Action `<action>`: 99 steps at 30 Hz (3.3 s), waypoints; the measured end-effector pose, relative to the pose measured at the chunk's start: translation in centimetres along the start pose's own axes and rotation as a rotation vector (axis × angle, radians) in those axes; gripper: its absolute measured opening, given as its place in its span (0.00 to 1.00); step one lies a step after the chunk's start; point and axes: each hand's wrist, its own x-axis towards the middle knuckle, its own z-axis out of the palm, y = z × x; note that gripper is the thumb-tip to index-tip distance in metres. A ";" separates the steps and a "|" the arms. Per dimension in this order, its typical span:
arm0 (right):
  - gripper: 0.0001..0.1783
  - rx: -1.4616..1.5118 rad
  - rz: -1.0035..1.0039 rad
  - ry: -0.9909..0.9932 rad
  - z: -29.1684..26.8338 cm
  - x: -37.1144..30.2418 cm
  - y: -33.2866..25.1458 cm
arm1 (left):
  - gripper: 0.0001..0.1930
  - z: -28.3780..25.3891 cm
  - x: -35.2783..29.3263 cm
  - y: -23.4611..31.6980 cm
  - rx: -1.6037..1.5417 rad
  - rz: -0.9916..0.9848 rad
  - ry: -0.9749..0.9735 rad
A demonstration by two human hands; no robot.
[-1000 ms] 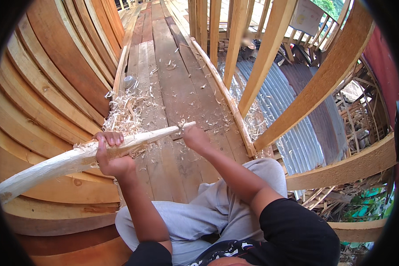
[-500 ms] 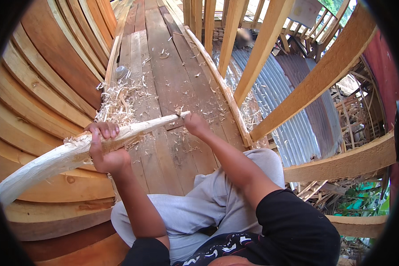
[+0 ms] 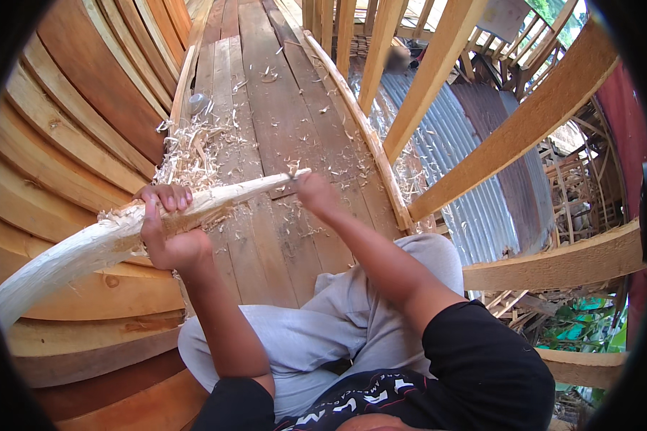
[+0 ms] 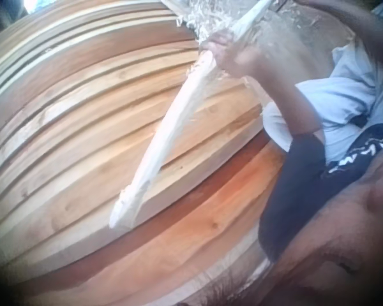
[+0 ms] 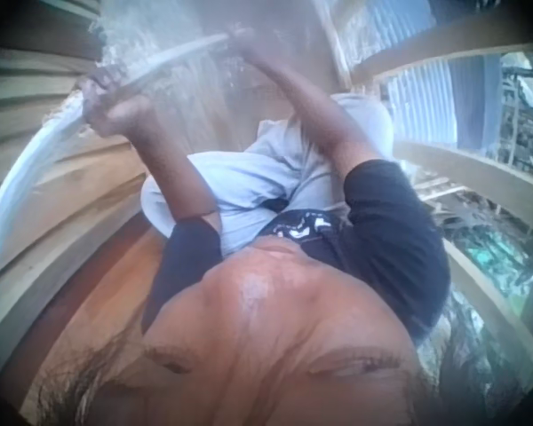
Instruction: The person sits on a wooden floor and uses a knife to carve a long piece of wood. They hold the wood with their left hand and repeatedly shave off thin strips with the knife in their right hand, creating wood shavings on the floor.
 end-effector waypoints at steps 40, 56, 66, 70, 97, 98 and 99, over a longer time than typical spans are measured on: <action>0.25 -0.311 0.023 -0.050 -0.6 3.5 1.7 | 0.08 0.2 -0.2 0.0 0.024 -0.018 -0.016; 0.33 -0.403 0.061 0.012 -0.3 7.9 3.9 | 0.10 0.7 -0.5 0.3 0.075 0.011 -0.075; 0.31 -0.416 -0.078 -0.037 -1.5 7.6 4.7 | 0.10 1.0 -0.4 3.9 0.090 -0.001 -0.075; 0.32 -0.493 -0.269 0.131 -0.8 6.8 5.3 | 0.11 1.1 -0.3 4.2 0.032 0.031 -0.090; 0.11 0.997 0.153 -0.067 1.2 6.3 1.4 | 0.10 3.0 -2.5 5.3 -0.002 0.092 -0.101; 0.10 1.024 0.157 -0.054 1.1 6.2 1.2 | 0.10 3.0 -2.6 5.3 0.006 0.097 -0.102; 0.10 1.050 0.162 -0.035 1.1 6.2 1.3 | 0.10 3.2 -2.7 5.2 0.010 0.100 -0.103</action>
